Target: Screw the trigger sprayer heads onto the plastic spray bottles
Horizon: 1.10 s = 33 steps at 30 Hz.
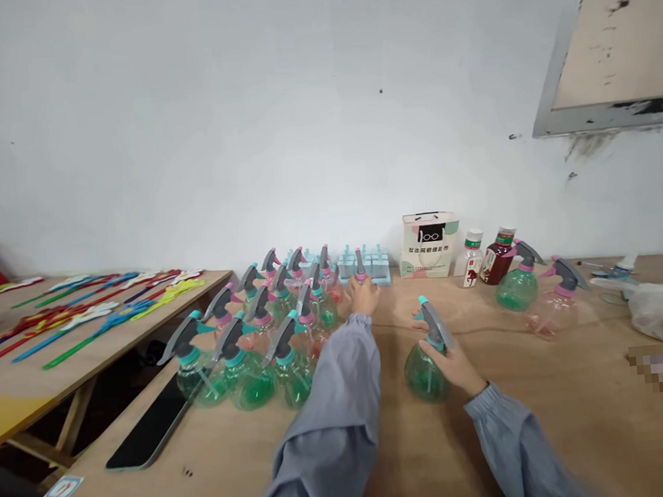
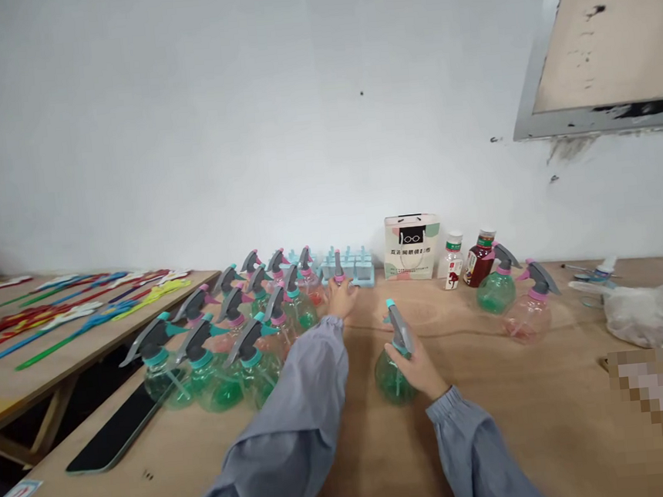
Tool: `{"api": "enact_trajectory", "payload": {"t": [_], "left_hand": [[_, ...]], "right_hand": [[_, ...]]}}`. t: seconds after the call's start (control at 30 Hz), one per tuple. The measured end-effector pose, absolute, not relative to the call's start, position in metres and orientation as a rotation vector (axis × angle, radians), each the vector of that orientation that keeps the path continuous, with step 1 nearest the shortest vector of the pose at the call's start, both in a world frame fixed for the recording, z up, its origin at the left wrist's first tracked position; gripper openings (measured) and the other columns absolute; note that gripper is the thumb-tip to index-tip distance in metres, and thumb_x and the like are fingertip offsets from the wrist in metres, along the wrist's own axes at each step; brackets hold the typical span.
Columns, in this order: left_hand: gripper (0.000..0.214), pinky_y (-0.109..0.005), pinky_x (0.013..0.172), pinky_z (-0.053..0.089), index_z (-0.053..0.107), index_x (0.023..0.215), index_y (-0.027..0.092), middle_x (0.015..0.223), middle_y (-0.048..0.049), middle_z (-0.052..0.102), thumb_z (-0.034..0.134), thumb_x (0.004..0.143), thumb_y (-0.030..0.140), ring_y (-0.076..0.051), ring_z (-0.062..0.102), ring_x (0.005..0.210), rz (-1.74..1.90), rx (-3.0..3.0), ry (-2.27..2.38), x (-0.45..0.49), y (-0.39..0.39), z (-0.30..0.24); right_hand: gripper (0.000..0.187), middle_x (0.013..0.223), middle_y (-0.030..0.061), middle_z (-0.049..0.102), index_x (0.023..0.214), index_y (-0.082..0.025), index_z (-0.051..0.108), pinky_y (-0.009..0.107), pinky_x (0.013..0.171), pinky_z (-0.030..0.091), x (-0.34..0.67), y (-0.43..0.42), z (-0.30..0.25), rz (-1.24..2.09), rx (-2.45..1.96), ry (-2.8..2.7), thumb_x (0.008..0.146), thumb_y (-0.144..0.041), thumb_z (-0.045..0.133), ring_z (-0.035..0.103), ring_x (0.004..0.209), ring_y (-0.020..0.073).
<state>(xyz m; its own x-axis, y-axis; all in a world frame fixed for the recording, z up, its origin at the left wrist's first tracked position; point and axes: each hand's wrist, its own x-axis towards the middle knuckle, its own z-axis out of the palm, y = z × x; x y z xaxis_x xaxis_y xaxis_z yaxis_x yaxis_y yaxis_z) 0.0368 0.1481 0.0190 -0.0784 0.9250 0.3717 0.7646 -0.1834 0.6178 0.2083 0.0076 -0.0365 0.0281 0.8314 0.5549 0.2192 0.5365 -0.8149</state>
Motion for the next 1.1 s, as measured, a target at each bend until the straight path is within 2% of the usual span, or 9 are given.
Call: {"api": "enact_trajectory", "payload": {"t": [0.13,0.23,0.33,0.57,0.77,0.87,0.97,1.1], "left_hand": [[0.044,-0.050,0.108,0.037,0.058,0.130,0.025,0.139,-0.0162,0.041,0.059,0.086,0.026,-0.032,0.044,0.130,1.143,2.221,1.842,0.035,0.103,-0.007],[0.041,-0.047,0.100,0.044,0.058,0.130,0.024,0.133,-0.0168,0.045,0.055,0.090,0.029,-0.032,0.048,0.124,1.190,2.438,1.805,0.022,0.071,-0.031],[0.041,-0.047,0.098,0.046,0.057,0.132,0.027,0.137,-0.0171,0.044,0.053,0.091,0.030,-0.033,0.046,0.127,1.273,2.546,1.796,0.006,0.044,-0.050],[0.050,-0.046,0.098,0.048,0.054,0.136,0.028,0.143,-0.0180,0.040,0.061,0.087,0.030,-0.034,0.048,0.128,1.333,2.652,1.753,-0.017,0.012,-0.057],[0.050,-0.047,0.096,0.049,0.055,0.137,0.028,0.142,-0.0177,0.042,0.059,0.087,0.030,-0.034,0.050,0.125,1.315,2.570,1.778,-0.018,0.009,-0.054],[0.050,-0.047,0.097,0.049,0.055,0.137,0.029,0.141,-0.0165,0.043,0.060,0.087,0.032,-0.033,0.049,0.126,1.343,2.569,1.760,-0.019,0.008,-0.054],[0.049,-0.046,0.096,0.049,0.055,0.136,0.029,0.140,-0.0157,0.043,0.060,0.088,0.031,-0.032,0.049,0.125,1.343,2.591,1.749,-0.019,0.009,-0.055],[0.048,-0.047,0.095,0.049,0.055,0.136,0.028,0.141,-0.0169,0.042,0.058,0.088,0.031,-0.033,0.049,0.124,1.315,2.608,1.734,-0.017,0.009,-0.055]], "right_hand": [[0.033,0.111,0.0078,0.073,0.098,-0.026,0.073,0.051,0.111,0.037,0.211,0.003,-0.030,0.874,-0.893,-1.341,0.076,-0.050,0.068,0.060,0.120,0.0306],[0.033,0.112,0.0086,0.073,0.100,-0.023,0.071,0.048,0.104,0.043,0.207,-0.004,-0.023,1.121,-0.744,-1.237,0.075,-0.044,0.065,0.064,0.114,0.0311],[0.035,0.108,0.0088,0.074,0.101,-0.023,0.069,0.046,0.098,0.047,0.200,-0.008,-0.017,1.262,-0.626,-1.228,0.073,-0.042,0.061,0.066,0.107,0.0302],[0.024,0.084,0.0043,0.073,0.085,-0.024,0.066,0.039,0.087,0.048,0.189,-0.006,-0.024,1.149,-0.666,-1.095,0.068,-0.040,0.063,0.066,0.091,0.0258],[0.029,0.094,0.0072,0.072,0.093,-0.025,0.064,0.043,0.090,0.045,0.187,-0.014,-0.023,1.293,-0.574,-1.295,0.069,-0.041,0.061,0.063,0.100,0.0287],[0.027,0.089,0.0054,0.070,0.091,-0.026,0.065,0.041,0.090,0.044,0.189,-0.016,-0.020,1.196,-0.619,-1.341,0.068,-0.042,0.063,0.062,0.094,0.0268],[0.022,0.081,0.0033,0.067,0.083,-0.026,0.065,0.037,0.082,0.044,0.190,-0.016,-0.019,1.090,-0.711,-1.342,0.068,-0.042,0.065,0.059,0.081,0.0230],[0.028,0.090,0.0050,0.070,0.090,-0.026,0.066,0.038,0.085,0.044,0.188,-0.018,-0.017,1.154,-0.709,-1.354,0.069,-0.043,0.064,0.061,0.089,0.0251]]}}
